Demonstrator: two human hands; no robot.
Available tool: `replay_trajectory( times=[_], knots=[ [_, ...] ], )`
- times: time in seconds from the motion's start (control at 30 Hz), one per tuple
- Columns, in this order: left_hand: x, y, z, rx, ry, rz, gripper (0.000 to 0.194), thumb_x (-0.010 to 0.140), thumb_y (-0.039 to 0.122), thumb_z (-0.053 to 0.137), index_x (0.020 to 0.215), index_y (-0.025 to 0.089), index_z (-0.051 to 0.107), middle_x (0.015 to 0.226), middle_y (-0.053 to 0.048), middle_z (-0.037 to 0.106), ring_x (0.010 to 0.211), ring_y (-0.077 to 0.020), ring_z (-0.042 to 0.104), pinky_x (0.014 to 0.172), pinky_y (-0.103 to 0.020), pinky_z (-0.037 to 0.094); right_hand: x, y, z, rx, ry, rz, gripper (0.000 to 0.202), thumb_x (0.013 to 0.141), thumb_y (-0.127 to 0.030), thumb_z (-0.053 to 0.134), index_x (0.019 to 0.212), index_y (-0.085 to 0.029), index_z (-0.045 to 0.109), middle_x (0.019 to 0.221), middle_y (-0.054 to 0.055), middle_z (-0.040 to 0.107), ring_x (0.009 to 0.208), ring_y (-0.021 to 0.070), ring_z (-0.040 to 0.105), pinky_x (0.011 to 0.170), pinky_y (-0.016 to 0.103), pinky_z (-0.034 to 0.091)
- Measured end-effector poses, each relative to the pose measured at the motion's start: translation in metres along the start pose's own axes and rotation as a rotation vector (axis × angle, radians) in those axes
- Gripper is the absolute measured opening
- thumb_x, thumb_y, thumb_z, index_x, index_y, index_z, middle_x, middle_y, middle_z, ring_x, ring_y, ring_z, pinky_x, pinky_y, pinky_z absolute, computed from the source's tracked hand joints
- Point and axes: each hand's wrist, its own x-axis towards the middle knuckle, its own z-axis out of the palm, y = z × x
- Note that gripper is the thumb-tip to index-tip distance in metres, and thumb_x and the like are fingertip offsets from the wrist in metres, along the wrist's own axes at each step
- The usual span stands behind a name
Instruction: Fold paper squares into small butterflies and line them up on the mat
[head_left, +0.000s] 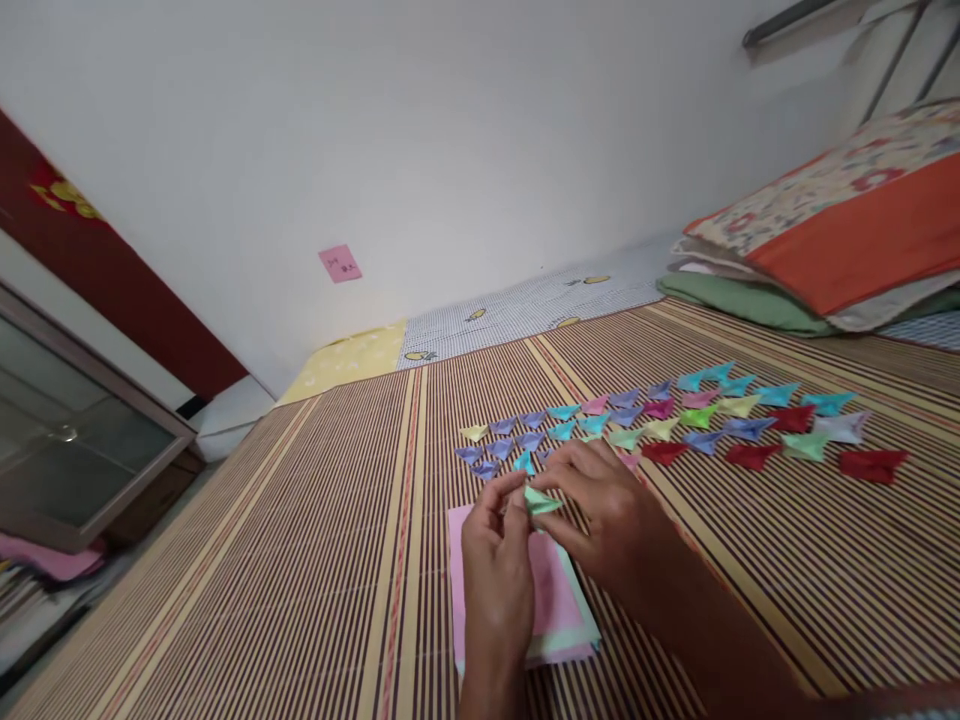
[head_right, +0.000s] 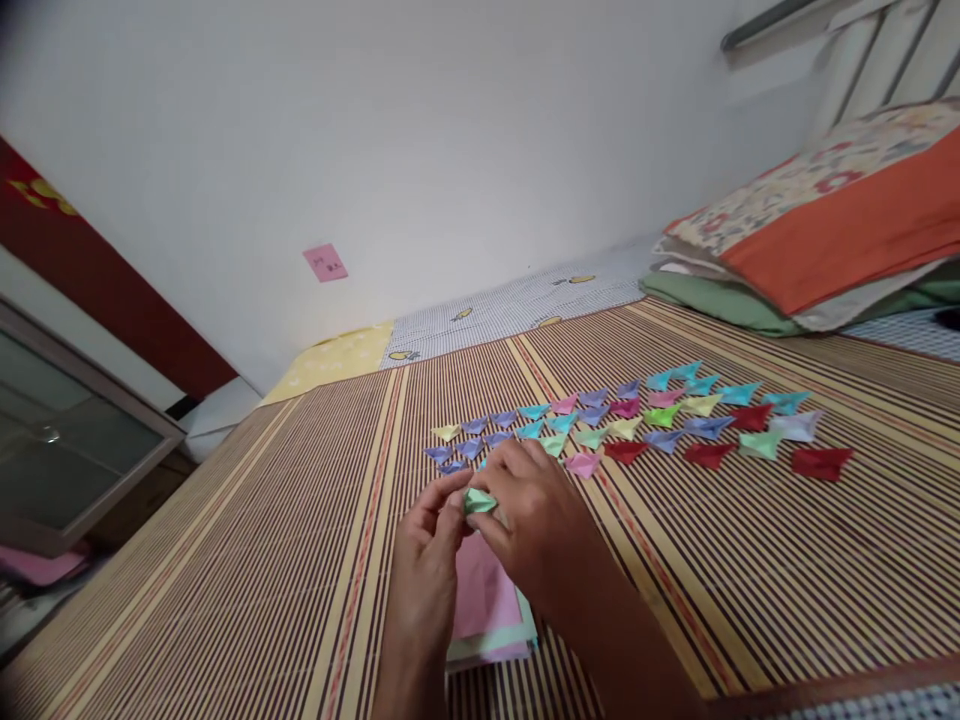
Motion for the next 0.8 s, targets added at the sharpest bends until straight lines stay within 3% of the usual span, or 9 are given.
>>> replay_trajectory(
  times=[0.17,0.4,0.53,0.63,0.8],
  knots=[
    [0.003,-0.007,-0.002,0.06,0.059,0.009,0.035,0.091,0.042,0.066,0.117,0.019,0.074,0.113,-0.012,0.076,0.107,-0.026,0.07,0.093,-0.039,0.054,-0.003,0.013,-0.014,0.185,-0.031,0.147,0.017,0.089,-0.012,0.062,0.102,-0.02,0.069,0.101,0.006,0.07,0.095,0.0227,0.066,0.082,0.035,0.051],
    [0.005,-0.011,-0.002,0.175,0.076,0.094,0.032,0.094,0.035,0.061,0.121,0.022,0.071,0.125,-0.012,0.073,0.121,-0.0284,0.066,0.105,-0.046,0.05,-0.002,0.012,-0.01,0.263,0.016,0.355,0.009,0.091,-0.03,0.064,0.089,-0.021,0.068,0.075,0.0,0.066,0.066,0.0166,0.059,0.061,0.029,0.046],
    [0.004,-0.015,0.003,0.253,0.096,0.155,0.034,0.095,0.033,0.059,0.125,0.021,0.067,0.132,-0.013,0.07,0.126,-0.0285,0.063,0.112,-0.05,0.044,0.001,0.013,0.003,0.25,0.005,0.399,0.008,0.085,-0.025,0.064,0.078,-0.021,0.061,0.065,-0.001,0.062,0.058,0.0149,0.056,0.056,0.027,0.043],
    [0.003,-0.02,0.007,0.223,0.043,0.147,0.037,0.095,0.037,0.059,0.127,0.021,0.065,0.134,-0.013,0.068,0.129,-0.0287,0.062,0.113,-0.05,0.044,0.0,0.014,0.009,0.177,0.023,0.395,0.01,0.083,-0.019,0.059,0.074,-0.022,0.057,0.064,-0.001,0.061,0.059,0.0153,0.057,0.058,0.027,0.041],
    [0.002,-0.016,0.012,0.23,0.013,0.121,0.049,0.089,0.048,0.068,0.13,0.021,0.064,0.135,-0.015,0.068,0.129,-0.0307,0.062,0.113,-0.052,0.044,0.0,0.014,0.004,0.109,0.028,0.443,0.012,0.084,-0.016,0.057,0.074,-0.022,0.054,0.067,0.0,0.063,0.061,0.0154,0.059,0.059,0.026,0.04]
  ],
)
